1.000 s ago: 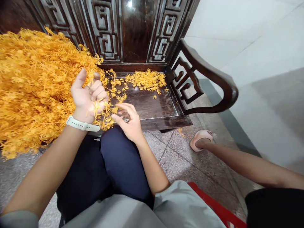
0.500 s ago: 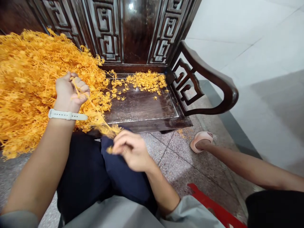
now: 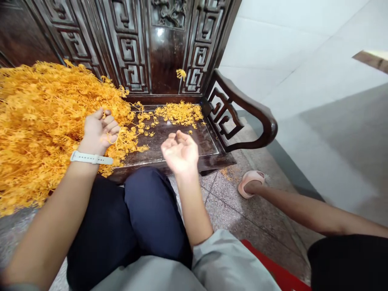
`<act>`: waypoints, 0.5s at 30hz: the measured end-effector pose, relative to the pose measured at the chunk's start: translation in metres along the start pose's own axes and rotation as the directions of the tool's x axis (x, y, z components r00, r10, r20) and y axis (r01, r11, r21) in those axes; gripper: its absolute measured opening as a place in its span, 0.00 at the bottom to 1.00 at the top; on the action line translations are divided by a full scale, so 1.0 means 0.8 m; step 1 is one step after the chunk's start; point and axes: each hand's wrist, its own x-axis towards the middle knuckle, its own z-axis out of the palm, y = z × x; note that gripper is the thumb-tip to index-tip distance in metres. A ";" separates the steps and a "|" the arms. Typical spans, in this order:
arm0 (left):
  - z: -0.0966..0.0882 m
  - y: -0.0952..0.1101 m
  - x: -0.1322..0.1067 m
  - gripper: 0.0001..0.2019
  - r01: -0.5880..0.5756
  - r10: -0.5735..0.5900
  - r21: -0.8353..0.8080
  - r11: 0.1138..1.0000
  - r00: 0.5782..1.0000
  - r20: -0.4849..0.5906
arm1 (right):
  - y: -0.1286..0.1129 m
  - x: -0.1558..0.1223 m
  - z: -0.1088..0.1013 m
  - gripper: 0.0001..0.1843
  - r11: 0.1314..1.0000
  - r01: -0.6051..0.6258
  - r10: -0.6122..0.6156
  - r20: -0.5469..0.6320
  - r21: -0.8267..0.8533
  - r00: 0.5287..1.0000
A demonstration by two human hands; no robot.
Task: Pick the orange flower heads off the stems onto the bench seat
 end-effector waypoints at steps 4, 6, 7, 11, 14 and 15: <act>0.005 -0.008 -0.007 0.20 0.051 -0.051 -0.009 0.999 0.998 0.037 | 0.018 -0.024 0.042 0.06 0.629 -0.255 0.452 -0.079 0.734 0.888; 0.008 -0.010 -0.013 0.20 0.055 -0.053 -0.027 0.998 0.996 0.064 | 0.031 -0.035 0.044 0.04 0.672 -0.296 0.457 -0.066 0.679 0.887; 0.010 -0.010 -0.016 0.20 0.046 -0.043 -0.037 0.998 0.997 0.071 | 0.042 -0.037 0.040 0.04 0.774 -0.288 0.419 -0.116 0.564 0.900; 0.020 -0.012 -0.028 0.22 -0.053 0.056 -0.045 0.998 0.996 0.063 | 0.101 -0.034 0.021 0.23 0.954 -0.244 0.229 -0.100 -0.177 0.968; 0.024 -0.012 -0.031 0.24 -0.112 0.112 0.000 0.994 0.992 0.053 | 0.137 -0.035 0.022 0.22 0.932 -0.299 0.334 0.164 -0.205 0.928; 0.024 -0.012 -0.030 0.24 -0.124 0.123 0.022 0.992 0.991 0.049 | 0.143 -0.037 0.024 0.19 0.932 -0.325 0.354 0.216 -0.157 0.910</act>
